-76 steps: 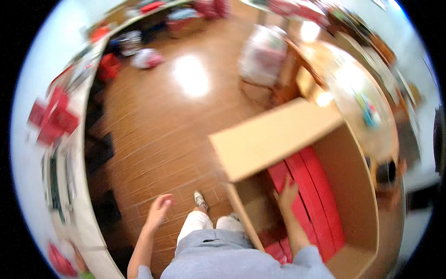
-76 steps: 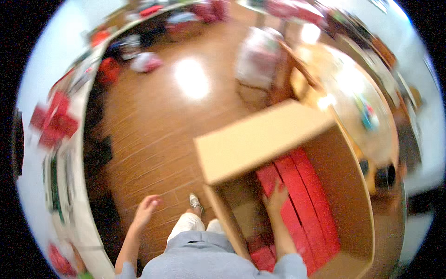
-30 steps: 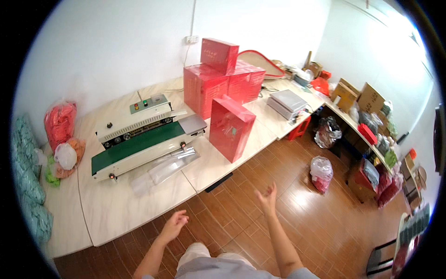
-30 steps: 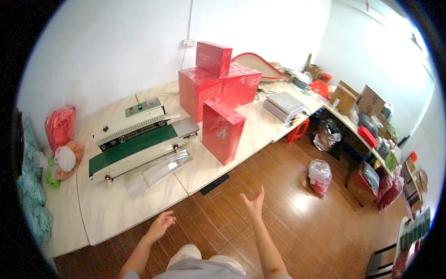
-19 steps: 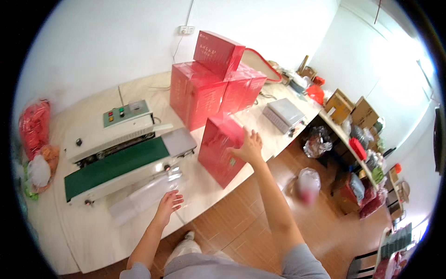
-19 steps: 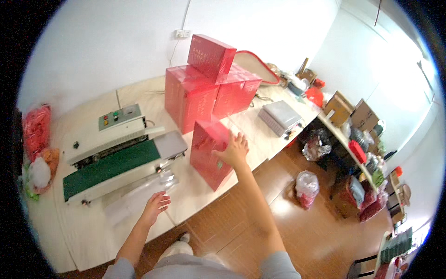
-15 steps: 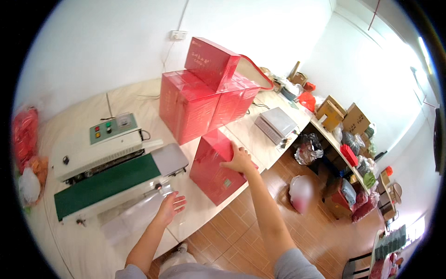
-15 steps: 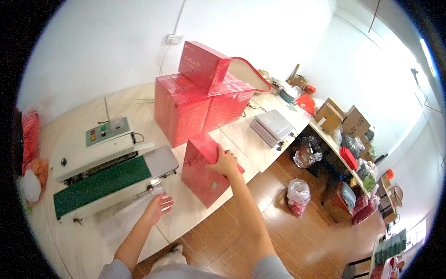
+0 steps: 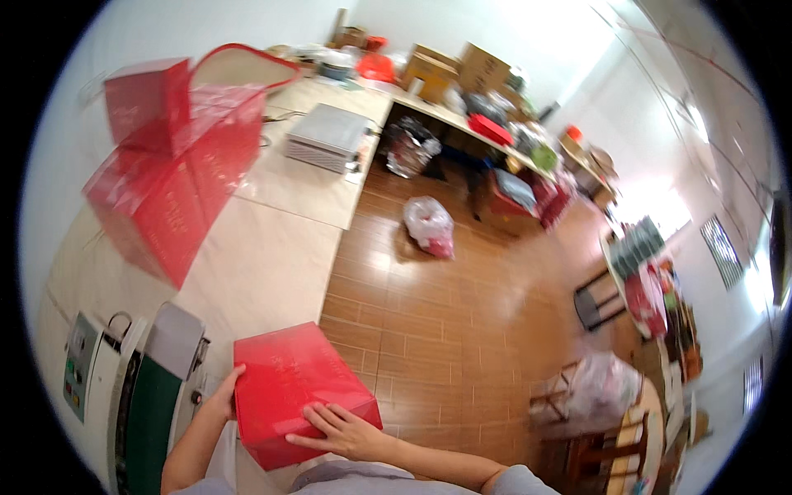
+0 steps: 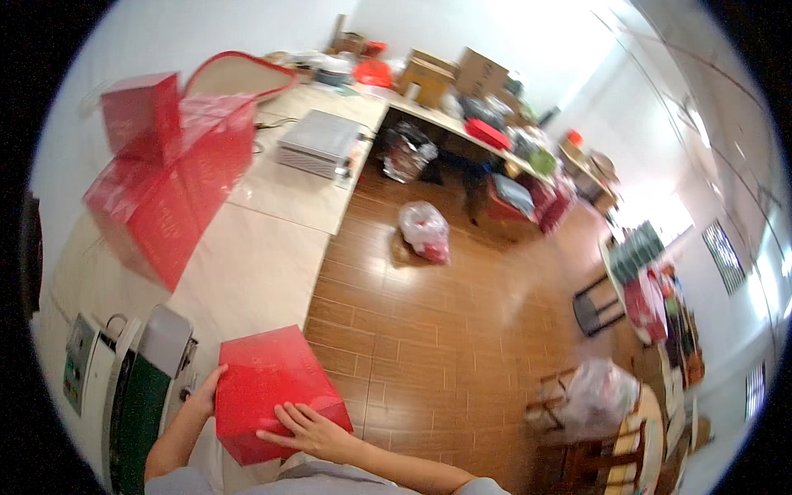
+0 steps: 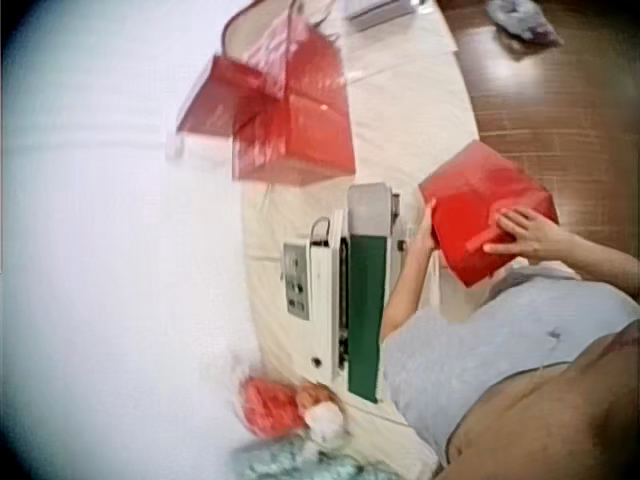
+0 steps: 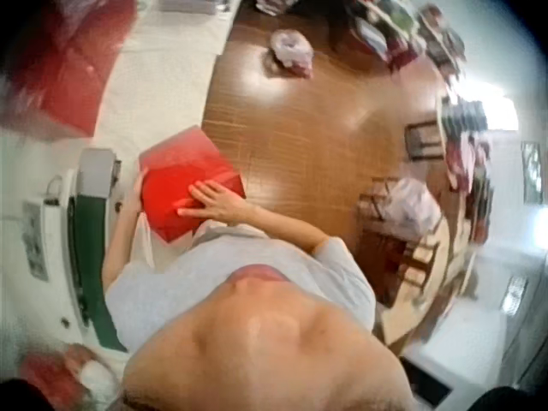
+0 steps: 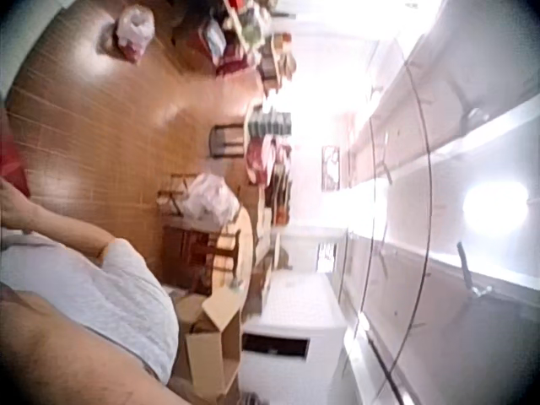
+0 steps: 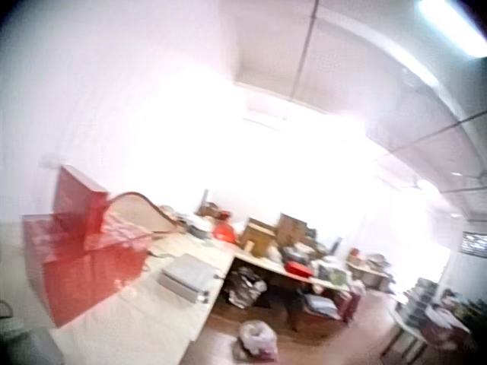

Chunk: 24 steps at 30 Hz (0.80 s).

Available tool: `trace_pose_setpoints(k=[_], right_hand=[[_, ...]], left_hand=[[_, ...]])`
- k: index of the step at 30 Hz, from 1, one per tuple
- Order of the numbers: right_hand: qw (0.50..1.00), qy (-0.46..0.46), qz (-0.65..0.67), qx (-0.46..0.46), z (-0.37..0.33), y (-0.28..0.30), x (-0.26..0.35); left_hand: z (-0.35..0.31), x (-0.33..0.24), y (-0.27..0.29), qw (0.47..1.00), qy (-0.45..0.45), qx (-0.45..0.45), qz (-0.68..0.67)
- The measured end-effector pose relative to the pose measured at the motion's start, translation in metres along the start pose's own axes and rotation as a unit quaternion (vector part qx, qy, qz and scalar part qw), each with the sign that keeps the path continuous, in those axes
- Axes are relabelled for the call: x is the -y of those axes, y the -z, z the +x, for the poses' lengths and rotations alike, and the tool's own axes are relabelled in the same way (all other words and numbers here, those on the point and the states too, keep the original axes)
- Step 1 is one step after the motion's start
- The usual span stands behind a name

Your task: The person picks up red boxes and places them inside a cardboard carton. The person then picks up a red box from a stack on a table and places it on a digital scale.

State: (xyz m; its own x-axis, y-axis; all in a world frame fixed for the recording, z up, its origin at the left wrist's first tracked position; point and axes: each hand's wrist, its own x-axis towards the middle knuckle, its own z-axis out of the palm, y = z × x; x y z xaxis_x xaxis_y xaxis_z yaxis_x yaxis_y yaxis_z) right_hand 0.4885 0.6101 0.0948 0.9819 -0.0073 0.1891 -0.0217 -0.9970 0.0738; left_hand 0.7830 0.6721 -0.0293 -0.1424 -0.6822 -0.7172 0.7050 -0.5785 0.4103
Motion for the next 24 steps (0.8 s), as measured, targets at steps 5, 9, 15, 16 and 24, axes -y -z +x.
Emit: trace_pose_setpoints(k=[5, 9, 15, 16, 24], right_hand=[[0.992, -0.103, 0.029, -0.060, -0.052, 0.009, 0.026], [0.977, -0.200, -0.004, -0.074, -0.118, 0.029, 0.072], [0.898, -0.398, -0.161, -0.100, -0.242, 0.054, 0.223], [0.887, -0.417, -0.175, -0.092, -0.264, 0.062, 0.255], [0.365, -0.799, -0.186, -0.440, -0.339, 0.108, 0.502]], left_hand=[[0.006, 0.020, -0.039, 0.997, -0.003, 0.025, 0.074], [0.023, 0.061, -0.095, 0.990, 0.003, 0.096, 0.106], [0.007, 0.168, -0.231, 0.948, 0.097, 0.210, 0.218], [-0.009, 0.195, -0.265, 0.937, 0.100, 0.236, 0.237], [-0.060, 0.386, -0.407, 0.766, 0.034, 0.478, 0.427]])
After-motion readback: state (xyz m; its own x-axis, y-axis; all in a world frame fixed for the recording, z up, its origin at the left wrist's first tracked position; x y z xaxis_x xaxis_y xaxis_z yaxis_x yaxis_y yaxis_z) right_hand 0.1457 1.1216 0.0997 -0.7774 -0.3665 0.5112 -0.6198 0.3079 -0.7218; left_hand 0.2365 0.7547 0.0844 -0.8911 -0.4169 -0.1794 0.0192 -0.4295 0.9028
